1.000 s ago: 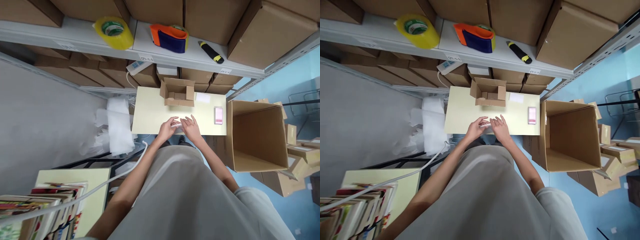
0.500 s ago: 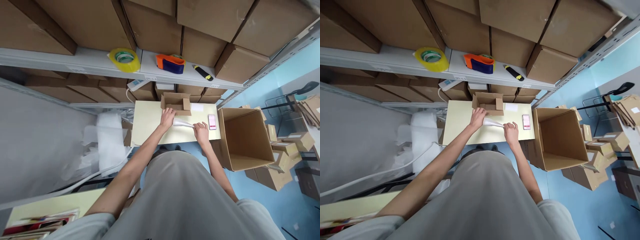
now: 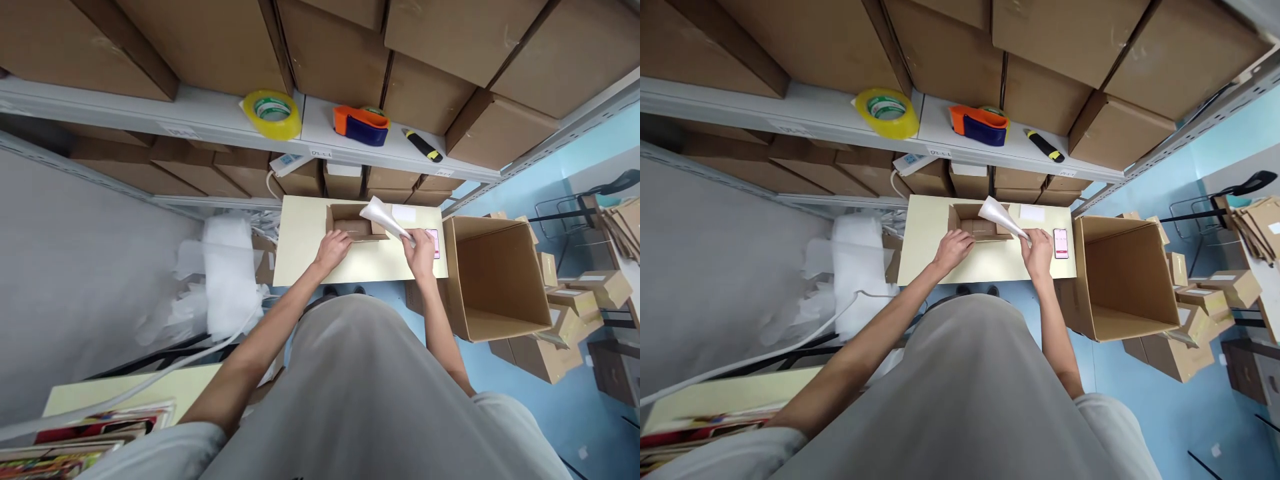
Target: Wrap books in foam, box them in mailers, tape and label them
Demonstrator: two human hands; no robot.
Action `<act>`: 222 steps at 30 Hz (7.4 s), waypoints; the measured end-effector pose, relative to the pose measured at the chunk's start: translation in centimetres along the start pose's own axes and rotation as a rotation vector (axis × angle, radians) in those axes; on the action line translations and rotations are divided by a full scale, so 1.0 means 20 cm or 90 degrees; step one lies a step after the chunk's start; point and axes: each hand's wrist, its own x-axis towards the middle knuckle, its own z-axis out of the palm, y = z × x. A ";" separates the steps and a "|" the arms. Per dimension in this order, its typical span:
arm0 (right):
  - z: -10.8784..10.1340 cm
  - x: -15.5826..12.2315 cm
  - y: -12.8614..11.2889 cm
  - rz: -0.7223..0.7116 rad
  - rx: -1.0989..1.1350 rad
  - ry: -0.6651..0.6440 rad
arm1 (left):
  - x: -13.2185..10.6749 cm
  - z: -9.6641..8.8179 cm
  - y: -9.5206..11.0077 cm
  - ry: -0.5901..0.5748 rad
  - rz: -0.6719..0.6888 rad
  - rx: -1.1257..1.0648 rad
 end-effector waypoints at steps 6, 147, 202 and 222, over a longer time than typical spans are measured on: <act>0.19 0.11 -0.13 -0.066 0.069 -0.173 | -0.40 -0.02 0.01 0.003 -0.029 -0.021; 0.16 1.58 -0.61 -0.171 -0.301 -0.121 | 0.51 -0.46 0.30 0.490 -0.189 -0.306; 0.20 0.05 -0.48 0.140 0.203 -0.713 | -0.46 -0.20 0.06 0.172 -0.467 -0.842; 0.26 0.69 -0.19 0.120 -0.085 -0.823 | -0.25 0.19 -0.19 0.411 -0.619 -0.795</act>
